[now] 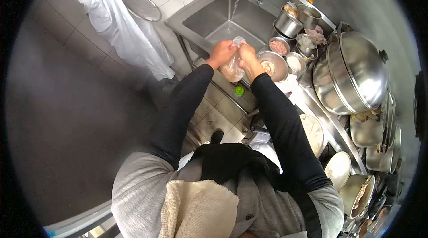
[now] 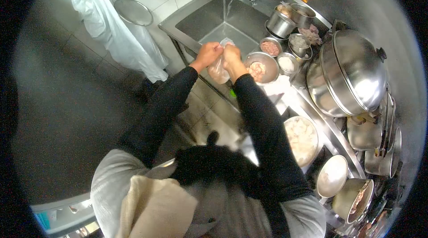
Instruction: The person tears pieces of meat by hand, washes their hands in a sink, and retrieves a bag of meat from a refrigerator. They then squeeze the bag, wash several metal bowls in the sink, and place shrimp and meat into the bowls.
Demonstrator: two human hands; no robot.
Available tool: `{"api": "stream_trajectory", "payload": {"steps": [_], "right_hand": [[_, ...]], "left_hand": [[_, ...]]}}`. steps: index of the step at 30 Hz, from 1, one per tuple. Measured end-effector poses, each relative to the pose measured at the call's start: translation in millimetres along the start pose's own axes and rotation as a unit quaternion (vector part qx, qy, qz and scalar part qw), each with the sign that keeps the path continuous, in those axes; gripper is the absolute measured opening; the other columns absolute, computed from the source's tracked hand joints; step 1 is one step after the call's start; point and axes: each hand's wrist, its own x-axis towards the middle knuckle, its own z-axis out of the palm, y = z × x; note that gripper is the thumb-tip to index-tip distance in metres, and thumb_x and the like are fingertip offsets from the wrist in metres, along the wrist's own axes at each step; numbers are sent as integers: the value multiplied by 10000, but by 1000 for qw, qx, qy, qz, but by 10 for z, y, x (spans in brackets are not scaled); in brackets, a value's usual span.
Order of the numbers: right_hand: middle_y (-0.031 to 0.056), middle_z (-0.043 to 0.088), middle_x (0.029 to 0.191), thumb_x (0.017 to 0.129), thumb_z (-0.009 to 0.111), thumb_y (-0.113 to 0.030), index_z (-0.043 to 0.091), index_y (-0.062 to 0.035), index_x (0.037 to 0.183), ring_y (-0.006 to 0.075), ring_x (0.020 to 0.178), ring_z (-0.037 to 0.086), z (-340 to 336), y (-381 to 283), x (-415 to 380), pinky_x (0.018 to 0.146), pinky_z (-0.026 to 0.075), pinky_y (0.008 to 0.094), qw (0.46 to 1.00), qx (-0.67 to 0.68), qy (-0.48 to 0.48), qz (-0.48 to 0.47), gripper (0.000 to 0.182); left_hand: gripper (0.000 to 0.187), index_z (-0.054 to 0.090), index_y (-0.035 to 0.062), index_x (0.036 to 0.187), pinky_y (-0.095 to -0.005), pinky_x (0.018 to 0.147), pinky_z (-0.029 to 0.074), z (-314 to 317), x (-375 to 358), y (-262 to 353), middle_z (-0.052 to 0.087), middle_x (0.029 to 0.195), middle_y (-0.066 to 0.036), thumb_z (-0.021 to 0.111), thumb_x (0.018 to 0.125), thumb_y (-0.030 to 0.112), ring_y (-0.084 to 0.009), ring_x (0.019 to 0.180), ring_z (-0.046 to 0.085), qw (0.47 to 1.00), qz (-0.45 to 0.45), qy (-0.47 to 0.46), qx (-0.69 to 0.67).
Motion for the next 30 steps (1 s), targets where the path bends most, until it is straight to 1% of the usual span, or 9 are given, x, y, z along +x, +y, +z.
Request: {"api": "stream_trajectory", "payload": {"steps": [4, 10, 14, 18, 19, 20, 21, 23, 30], "right_hand": [[3, 486, 684, 1005, 483, -331, 561, -111, 905, 150, 496, 396, -95, 260, 244, 433, 311, 305, 996, 79, -13, 38, 253], [-15, 425, 635, 1003, 474, -412, 485, -128, 845, 133, 478, 354, -462, 96, -94, 429, 278, 291, 989, -15, -84, 123, 324], [-46, 304, 542, 978, 517, -461, 459, -156, 777, 125, 433, 270, -466, 45, -148, 423, 230, 292, 996, -53, -37, 53, 370], [-55, 384, 565, 864, 675, -213, 466, -160, 678, 89, 460, 335, -390, 44, -171, 433, 252, 272, 976, -208, -41, -57, 285], [-65, 406, 582, 766, 656, -51, 458, -153, 612, 75, 477, 347, -335, -13, -289, 437, 259, 272, 986, -151, -40, -60, 271], [-65, 406, 582, 766, 656, -51, 458, -153, 612, 75, 477, 347, -321, -63, -267, 437, 259, 272, 986, -152, -41, -59, 271], [-68, 406, 587, 741, 629, -18, 460, -143, 604, 74, 490, 348, -300, -120, -196, 447, 266, 269, 984, -142, -55, -95, 251], [-74, 420, 605, 671, 561, 58, 457, -113, 589, 66, 541, 370, -236, -282, -167, 489, 293, 250, 970, -147, -115, -155, 216], [-38, 533, 671, 731, 657, -21, 517, -92, 636, 83, 604, 467, -30, -841, -454, 563, 384, 235, 920, -261, -242, -164, 184]], "left_hand": [[169, 610, 37, 733, -493, 643, 479, 218, 88, -205, 628, 720, -200, 615, 789, 197, -423, 736, 622, 988, 11, 65, 139], [98, 612, 57, 757, -519, 716, 479, 457, 257, -521, 667, 820, -186, 610, 778, 153, -421, 808, 631, 971, -115, 119, 171], [111, 629, 72, 840, -502, 738, 489, 363, 309, -653, 676, 860, -186, 624, 774, 161, -418, 858, 633, 977, -69, 102, 175], [233, 648, 79, 1020, -453, 746, 506, 253, 299, -847, 686, 978, -168, 618, 828, 207, -367, 918, 651, 986, -101, 4, 134], [296, 623, 94, 1126, -447, 795, 515, 261, 237, -946, 677, 1057, -138, 596, 852, 204, -337, 955, 655, 977, -175, -80, -94], [367, 597, 108, 1231, -441, 844, 524, 267, 193, -1014, 669, 1136, -109, 573, 877, 201, -307, 992, 658, 906, -238, -157, -313], [367, 597, 108, 1231, -441, 844, 524, 205, 114, -885, 669, 1136, -109, 573, 877, 201, -307, 992, 658, 907, -238, -155, -312], [471, 521, 92, 1330, -447, 912, 514, 40, -162, -446, 620, 1243, -55, 548, 934, 344, -262, 1073, 632, 689, -381, -247, -565], [507, 484, 55, 1344, -470, 1017, 462, 346, -229, -188, 591, 1284, -114, 548, 938, 352, -287, 1158, 593, 596, -163, -188, -764]]}}
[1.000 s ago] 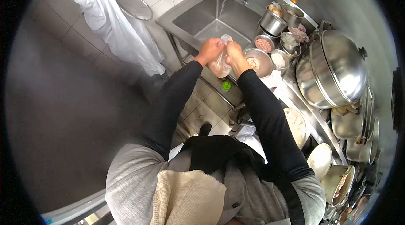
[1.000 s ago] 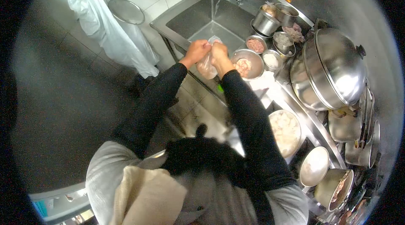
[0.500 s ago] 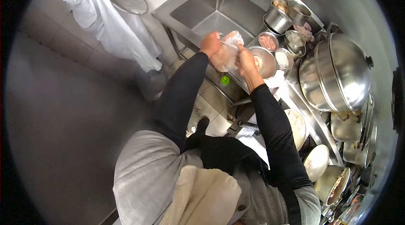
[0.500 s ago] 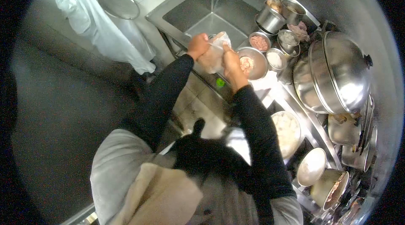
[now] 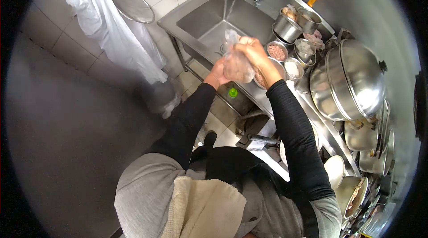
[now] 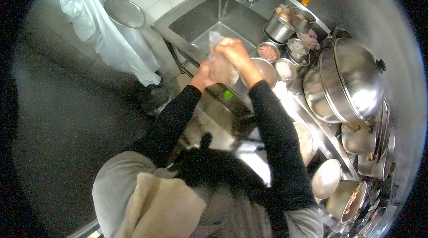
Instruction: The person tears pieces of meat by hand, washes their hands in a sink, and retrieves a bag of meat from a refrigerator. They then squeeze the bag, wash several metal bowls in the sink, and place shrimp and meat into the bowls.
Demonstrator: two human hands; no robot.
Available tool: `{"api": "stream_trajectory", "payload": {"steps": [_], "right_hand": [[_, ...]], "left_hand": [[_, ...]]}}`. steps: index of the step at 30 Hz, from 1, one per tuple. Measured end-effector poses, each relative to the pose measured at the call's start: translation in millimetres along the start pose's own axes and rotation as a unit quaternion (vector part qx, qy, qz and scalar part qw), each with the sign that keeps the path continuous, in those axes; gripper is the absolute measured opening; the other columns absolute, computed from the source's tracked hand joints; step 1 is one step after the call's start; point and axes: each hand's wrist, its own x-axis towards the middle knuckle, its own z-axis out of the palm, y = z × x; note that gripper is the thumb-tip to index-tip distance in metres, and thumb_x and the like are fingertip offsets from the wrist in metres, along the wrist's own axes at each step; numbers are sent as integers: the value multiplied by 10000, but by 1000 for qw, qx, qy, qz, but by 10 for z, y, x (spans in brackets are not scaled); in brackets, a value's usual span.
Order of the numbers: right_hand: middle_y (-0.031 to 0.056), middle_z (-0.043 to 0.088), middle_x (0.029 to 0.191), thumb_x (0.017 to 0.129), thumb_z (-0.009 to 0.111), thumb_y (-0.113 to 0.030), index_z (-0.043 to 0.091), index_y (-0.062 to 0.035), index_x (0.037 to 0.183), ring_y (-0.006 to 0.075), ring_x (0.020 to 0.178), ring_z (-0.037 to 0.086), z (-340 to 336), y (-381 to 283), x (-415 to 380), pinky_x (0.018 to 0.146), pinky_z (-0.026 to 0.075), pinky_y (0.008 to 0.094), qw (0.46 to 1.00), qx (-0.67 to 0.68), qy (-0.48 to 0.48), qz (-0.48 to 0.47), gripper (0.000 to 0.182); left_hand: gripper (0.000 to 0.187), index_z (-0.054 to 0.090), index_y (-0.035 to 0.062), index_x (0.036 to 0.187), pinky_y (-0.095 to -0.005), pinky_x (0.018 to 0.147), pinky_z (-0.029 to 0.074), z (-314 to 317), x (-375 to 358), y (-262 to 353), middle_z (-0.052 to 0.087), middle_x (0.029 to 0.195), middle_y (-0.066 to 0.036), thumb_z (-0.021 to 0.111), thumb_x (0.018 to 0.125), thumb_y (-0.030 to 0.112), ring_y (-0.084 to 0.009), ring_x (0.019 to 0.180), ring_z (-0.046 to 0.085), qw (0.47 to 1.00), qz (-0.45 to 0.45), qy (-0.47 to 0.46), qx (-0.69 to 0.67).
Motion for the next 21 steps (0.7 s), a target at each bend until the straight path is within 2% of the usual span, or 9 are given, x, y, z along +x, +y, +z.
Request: {"api": "stream_trajectory", "payload": {"steps": [2, 4, 8, 10, 12, 14, 18, 20, 21], "right_hand": [[19, 548, 729, 729, 713, -76, 522, -66, 756, 146, 665, 505, -111, -225, -97, 619, 419, 283, 974, -156, 113, -116, 192], [132, 576, 846, 725, 823, -188, 534, -16, 996, 273, 787, 579, -229, -446, -196, 733, 487, 379, 781, -434, 317, -319, 432], [163, 599, 945, 727, 825, -279, 582, -12, 961, 312, 896, 585, -107, -249, -347, 776, 473, 403, 886, -375, 126, -241, 430], [169, 623, 875, 740, 808, -294, 600, -11, 890, 289, 820, 616, -127, -218, -363, 710, 484, 393, 829, -435, 173, -306, 383], [242, 663, 856, 713, 799, -353, 674, -35, 884, 391, 856, 661, -187, -306, -419, 763, 519, 449, 929, -347, 42, -121, 382], [220, 660, 762, 747, 735, -247, 676, -62, 814, 397, 769, 673, -263, -323, -473, 707, 530, 478, 916, -351, 61, -182, 205], [220, 646, 797, 718, 625, -79, 594, -25, 739, 425, 751, 641, -493, -423, -460, 670, 503, 511, 763, -566, 172, -260, 65], [217, 642, 758, 710, 623, -73, 562, -19, 713, 410, 738, 654, -722, -609, -538, 659, 518, 492, 791, -500, 236, -262, 82], [222, 655, 780, 715, 643, -90, 574, -16, 733, 406, 778, 657, -839, -697, -572, 707, 524, 479, 824, -485, 220, -194, 103]], "left_hand": [[505, 474, 49, 1348, -468, 1018, 463, 264, 11, 30, 585, 1289, -128, 539, 941, 341, -288, 1159, 592, 999, 23, 20, 21], [503, 465, 42, 1352, -467, 1019, 464, 454, 89, 38, 579, 1293, -143, 530, 944, 329, -290, 1159, 591, 997, 45, 35, 45], [498, 412, 46, 1383, -424, 977, 494, 570, 295, -89, 572, 1256, -128, 493, 960, 296, -268, 1149, 586, 973, 169, 134, 78], [511, 362, 57, 1408, -393, 953, 505, 867, 360, -116, 541, 1276, -110, 519, 949, 219, -246, 1145, 576, 926, 318, 136, 148], [562, 339, 62, 1401, -361, 940, 507, 1017, 300, -126, 517, 1293, -107, 583, 895, 74, -230, 1152, 563, 914, 342, 159, 150], [601, 387, 48, 1344, -332, 921, 506, 1126, 177, -142, 540, 1239, -107, 642, 808, -43, -218, 1122, 568, 864, 372, 228, 249], [663, 384, 45, 1329, -341, 924, 502, 1277, 19, -122, 545, 1219, -101, 641, 739, -113, -233, 1075, 578, 808, 386, 265, 358], [639, 405, 53, 1306, -341, 884, 519, 1221, -91, -22, 545, 1201, -99, 629, 728, -98, -228, 1050, 584, 751, 404, 324, 409], [594, 432, 65, 1272, -339, 874, 520, 1245, -177, 29, 551, 1174, -93, 613, 735, -112, -214, 1081, 569, 800, 383, 306, 346]]}}
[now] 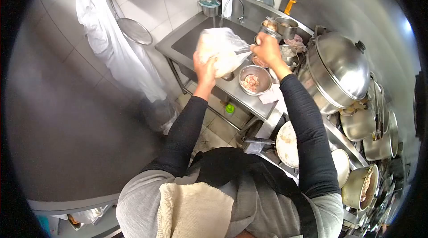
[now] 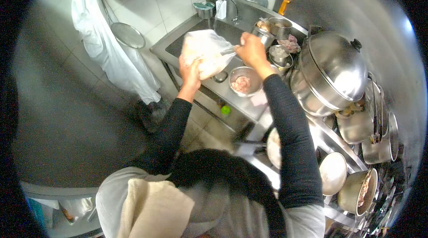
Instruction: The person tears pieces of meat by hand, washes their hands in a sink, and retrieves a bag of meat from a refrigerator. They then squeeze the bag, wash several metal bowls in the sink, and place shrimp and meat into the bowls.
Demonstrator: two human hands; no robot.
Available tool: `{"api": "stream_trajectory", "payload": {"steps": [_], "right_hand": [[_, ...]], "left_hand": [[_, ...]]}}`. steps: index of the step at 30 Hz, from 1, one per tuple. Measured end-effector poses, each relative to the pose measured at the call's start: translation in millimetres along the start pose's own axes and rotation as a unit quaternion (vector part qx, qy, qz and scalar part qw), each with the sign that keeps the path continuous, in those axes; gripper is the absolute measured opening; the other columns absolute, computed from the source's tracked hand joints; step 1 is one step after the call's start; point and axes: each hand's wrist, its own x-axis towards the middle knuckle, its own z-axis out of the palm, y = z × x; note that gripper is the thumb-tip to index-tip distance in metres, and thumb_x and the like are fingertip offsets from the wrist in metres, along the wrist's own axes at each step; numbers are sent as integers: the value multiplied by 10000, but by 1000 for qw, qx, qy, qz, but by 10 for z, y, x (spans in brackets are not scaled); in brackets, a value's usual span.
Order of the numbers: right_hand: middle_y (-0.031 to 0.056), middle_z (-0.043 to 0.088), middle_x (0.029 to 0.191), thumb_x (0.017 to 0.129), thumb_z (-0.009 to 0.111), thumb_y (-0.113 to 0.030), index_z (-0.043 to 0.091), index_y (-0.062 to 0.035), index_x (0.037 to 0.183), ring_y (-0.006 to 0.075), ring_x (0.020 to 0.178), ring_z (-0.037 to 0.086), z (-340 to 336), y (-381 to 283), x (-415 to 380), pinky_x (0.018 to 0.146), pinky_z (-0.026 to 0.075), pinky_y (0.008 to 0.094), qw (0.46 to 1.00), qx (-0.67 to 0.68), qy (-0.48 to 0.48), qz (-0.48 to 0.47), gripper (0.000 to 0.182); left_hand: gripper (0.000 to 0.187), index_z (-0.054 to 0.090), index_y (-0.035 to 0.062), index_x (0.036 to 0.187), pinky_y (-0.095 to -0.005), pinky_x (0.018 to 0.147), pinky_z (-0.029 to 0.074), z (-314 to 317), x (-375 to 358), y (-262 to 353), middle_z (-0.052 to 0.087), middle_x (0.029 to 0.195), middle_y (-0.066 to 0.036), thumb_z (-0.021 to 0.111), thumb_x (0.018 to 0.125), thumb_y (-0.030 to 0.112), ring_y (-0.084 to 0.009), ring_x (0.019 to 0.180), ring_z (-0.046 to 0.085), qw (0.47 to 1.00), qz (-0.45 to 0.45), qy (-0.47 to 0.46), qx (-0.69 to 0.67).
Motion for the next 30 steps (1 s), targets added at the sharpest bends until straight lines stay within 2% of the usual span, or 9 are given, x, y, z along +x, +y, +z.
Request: {"api": "stream_trajectory", "payload": {"steps": [3, 7, 10, 15, 19, 21, 23, 26, 30], "right_hand": [[219, 677, 834, 715, 693, -126, 550, -12, 743, 387, 810, 669, 188, 938, 221, 751, 527, 441, 980, 13, 155, 126, 185], [42, 662, 740, 818, 720, -119, 604, -51, 807, 103, 709, 655, -367, 350, 38, 636, 529, 282, 988, 134, 9, 75, 135], [59, 714, 908, 885, 576, 10, 690, -17, 983, 130, 875, 672, -146, -388, -252, 794, 532, 280, 884, 403, -223, -78, 153], [268, 595, 1248, 776, 742, -238, 467, 41, 1353, 329, 1159, 590, 421, -591, -302, 1006, 437, 371, 955, 64, -286, 49, 697], [258, 532, 1328, 779, 754, -255, 299, 52, 1443, 312, 1236, 527, 771, -197, -449, 1054, 397, 355, 926, 274, -255, 42, 862], [211, 489, 1372, 779, 771, -283, 226, 38, 1475, 284, 1291, 460, 875, -92, -573, 1098, 345, 338, 931, 344, -118, 38, 940], [236, 608, 1215, 825, 729, -296, 407, -14, 1398, 330, 1178, 574, 834, -168, -614, 1015, 435, 376, 958, 283, -31, 25, 715], [275, 645, 844, 916, 566, -276, 626, -43, 994, 471, 843, 631, 761, -94, -495, 743, 501, 515, 988, 150, 47, -11, 253], [269, 675, 906, 793, 596, -149, 645, 7, 1045, 419, 862, 668, 642, 146, -152, 788, 520, 486, 994, 70, -71, 40, 300]], "left_hand": [[628, 403, 73, 1338, -352, 871, 525, -262, 121, -149, 532, 1222, -104, 600, 762, -84, -233, 1097, 562, 992, -41, 5, -115], [609, 353, 84, 1430, -383, 925, 531, -575, 204, -204, 533, 1305, -123, 549, 860, -4, -265, 1124, 593, 981, -113, 9, -155], [515, 405, 67, 1397, -378, 908, 538, -506, 187, -281, 565, 1257, -124, 531, 899, 27, -256, 1073, 619, 976, -95, 12, -193], [416, 453, 55, 1345, -368, 890, 538, -223, 11, -341, 581, 1218, -107, 502, 932, 50, -230, 1059, 615, 974, -104, -66, -188], [388, 471, 44, 1309, -354, 895, 527, -153, 83, -395, 559, 1235, -111, 510, 923, 65, -226, 1072, 601, 966, -171, -101, -163], [411, 459, 45, 1325, -357, 902, 527, -195, 385, -632, 519, 1288, -126, 520, 920, 84, -241, 1085, 596, 969, -52, -216, 109], [428, 450, 47, 1337, -358, 906, 529, -36, 404, -340, 495, 1321, -134, 525, 918, 95, -250, 1102, 593, 944, -33, -262, 197], [446, 447, 43, 1368, -382, 925, 541, -33, 445, -238, 536, 1315, -145, 550, 949, 157, -257, 1165, 589, 910, -263, -321, -16], [498, 467, 9, 1356, -430, 956, 521, -126, 317, -431, 617, 1241, -170, 556, 964, 303, -282, 1099, 633, 866, -330, -372, -57]]}}
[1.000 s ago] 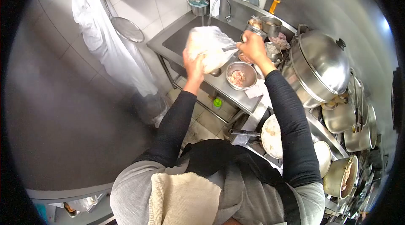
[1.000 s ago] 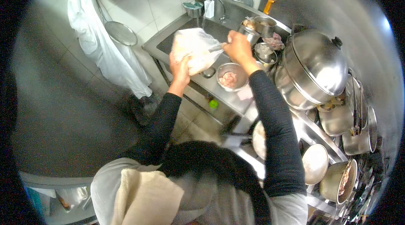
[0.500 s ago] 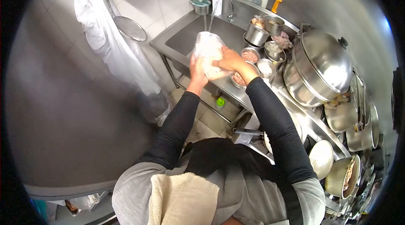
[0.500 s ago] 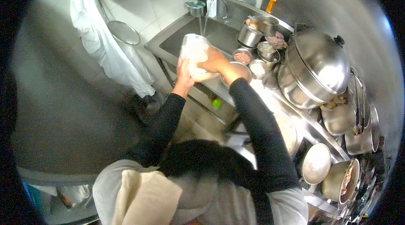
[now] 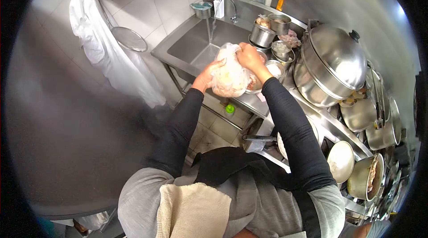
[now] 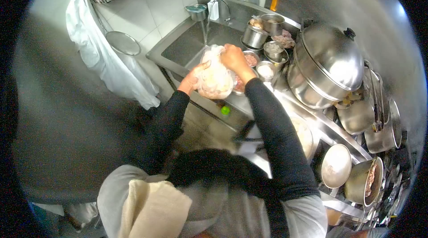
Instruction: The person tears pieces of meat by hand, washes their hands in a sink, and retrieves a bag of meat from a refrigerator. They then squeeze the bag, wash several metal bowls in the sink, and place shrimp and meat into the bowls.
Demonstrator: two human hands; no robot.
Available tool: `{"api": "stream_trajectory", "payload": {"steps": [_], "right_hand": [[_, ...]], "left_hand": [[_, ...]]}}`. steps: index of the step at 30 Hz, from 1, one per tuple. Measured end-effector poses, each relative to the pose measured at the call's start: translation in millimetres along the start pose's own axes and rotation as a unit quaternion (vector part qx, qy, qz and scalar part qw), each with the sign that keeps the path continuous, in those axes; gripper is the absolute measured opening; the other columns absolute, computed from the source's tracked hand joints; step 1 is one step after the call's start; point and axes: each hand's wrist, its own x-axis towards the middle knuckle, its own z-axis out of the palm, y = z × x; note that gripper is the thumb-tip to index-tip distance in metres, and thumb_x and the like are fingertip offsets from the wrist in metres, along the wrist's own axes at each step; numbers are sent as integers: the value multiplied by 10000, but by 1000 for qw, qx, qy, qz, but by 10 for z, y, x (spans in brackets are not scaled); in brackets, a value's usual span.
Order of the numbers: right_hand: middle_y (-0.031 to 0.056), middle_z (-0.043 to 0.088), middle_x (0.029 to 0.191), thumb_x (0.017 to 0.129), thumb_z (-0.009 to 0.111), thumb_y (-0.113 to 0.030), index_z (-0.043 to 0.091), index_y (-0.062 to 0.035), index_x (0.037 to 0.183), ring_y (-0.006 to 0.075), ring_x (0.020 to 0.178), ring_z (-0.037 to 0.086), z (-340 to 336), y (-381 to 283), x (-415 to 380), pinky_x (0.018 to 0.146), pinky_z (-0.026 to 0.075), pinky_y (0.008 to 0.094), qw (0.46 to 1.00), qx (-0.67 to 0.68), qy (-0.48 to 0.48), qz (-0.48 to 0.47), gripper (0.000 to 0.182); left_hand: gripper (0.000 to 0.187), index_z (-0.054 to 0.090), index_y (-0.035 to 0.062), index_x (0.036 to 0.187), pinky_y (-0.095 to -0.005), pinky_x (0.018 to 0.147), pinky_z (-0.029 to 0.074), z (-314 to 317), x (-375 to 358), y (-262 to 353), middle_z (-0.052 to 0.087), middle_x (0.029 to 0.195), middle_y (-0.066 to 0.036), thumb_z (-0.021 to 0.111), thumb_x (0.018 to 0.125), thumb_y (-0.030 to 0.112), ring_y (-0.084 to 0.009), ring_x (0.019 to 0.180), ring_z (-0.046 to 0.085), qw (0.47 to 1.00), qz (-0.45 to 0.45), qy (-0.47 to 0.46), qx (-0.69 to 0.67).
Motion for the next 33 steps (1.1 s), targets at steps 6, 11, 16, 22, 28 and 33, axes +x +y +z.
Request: {"api": "stream_trajectory", "payload": {"steps": [6, 11, 16, 22, 28, 33], "right_hand": [[47, 692, 864, 859, 605, -87, 674, -17, 978, 147, 748, 635, 123, 371, -264, 638, 514, 332, 776, 497, -233, 309, 154], [41, 660, 879, 862, 642, -90, 595, -60, 1092, 115, 802, 630, -360, 374, -300, 718, 522, 284, 934, 310, -155, 90, 236], [143, 668, 1072, 785, 746, -214, 566, -30, 1184, 211, 952, 655, -512, 85, -582, 792, 520, 294, 934, 319, -141, 76, 476], [195, 576, 1214, 638, 901, -364, 380, 53, 1302, 281, 1128, 579, 153, -39, -777, 973, 461, 392, 947, 319, 45, 11, 942], [115, 588, 1111, 688, 892, -247, 440, 14, 1207, 222, 1025, 589, 366, 349, -1013, 897, 498, 350, 886, 420, 172, 92, 736], [97, 597, 1075, 751, 844, -139, 460, -19, 1133, 162, 971, 599, 166, 274, -1054, 846, 519, 298, 765, 611, 153, 136, 555]], "left_hand": [[518, 474, -2, 1347, -443, 999, 486, 147, -103, -247, 611, 1248, -181, 535, 966, 345, -311, 1104, 625, 981, -66, -50, -175], [547, 454, -4, 1363, -464, 1012, 476, 101, -156, -476, 577, 1300, -189, 523, 967, 368, -339, 1153, 594, 976, 32, -11, -214], [581, 448, 1, 1362, -426, 1005, 484, 373, -228, -42, 580, 1290, -175, 462, 996, 452, -299, 1135, 608, 976, 96, -11, -194], [566, 521, -13, 1272, -420, 957, 509, 716, 66, -38, 626, 1206, -148, 419, 1012, 480, -276, 1067, 636, 989, 73, -2, -131], [401, 522, -53, 1223, -409, 941, 515, 813, 245, -67, 621, 1182, -176, 408, 1048, 289, -273, 1047, 637, 976, 67, 137, -155], [365, 524, -23, 1197, -434, 962, 492, 958, 270, 33, 626, 1150, -161, 506, 1011, 291, -288, 1049, 622, 983, 78, 116, -118]]}}
